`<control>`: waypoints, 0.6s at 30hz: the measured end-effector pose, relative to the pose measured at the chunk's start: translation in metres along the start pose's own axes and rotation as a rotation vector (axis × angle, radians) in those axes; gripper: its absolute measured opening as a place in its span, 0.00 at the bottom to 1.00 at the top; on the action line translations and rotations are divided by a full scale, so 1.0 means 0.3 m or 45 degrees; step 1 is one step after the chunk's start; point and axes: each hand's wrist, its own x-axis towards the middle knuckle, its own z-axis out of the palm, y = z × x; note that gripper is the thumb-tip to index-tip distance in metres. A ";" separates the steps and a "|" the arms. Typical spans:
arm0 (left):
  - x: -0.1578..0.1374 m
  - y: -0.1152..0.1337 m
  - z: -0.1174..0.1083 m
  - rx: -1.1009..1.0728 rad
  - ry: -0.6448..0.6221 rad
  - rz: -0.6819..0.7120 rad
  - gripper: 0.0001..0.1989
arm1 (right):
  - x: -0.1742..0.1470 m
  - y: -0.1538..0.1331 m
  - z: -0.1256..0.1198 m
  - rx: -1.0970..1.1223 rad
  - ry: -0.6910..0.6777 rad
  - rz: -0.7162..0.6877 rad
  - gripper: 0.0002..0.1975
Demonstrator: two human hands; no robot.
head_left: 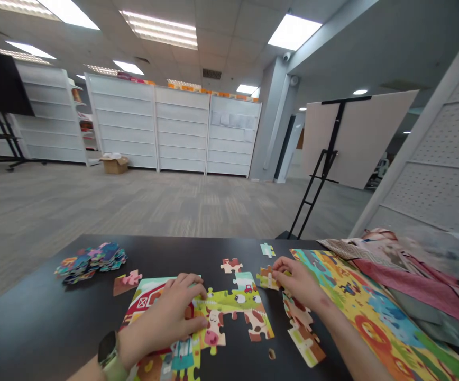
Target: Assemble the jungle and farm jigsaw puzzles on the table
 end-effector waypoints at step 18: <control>0.002 -0.015 0.006 0.018 -0.007 0.013 0.15 | 0.005 0.023 -0.019 -0.025 0.050 -0.006 0.08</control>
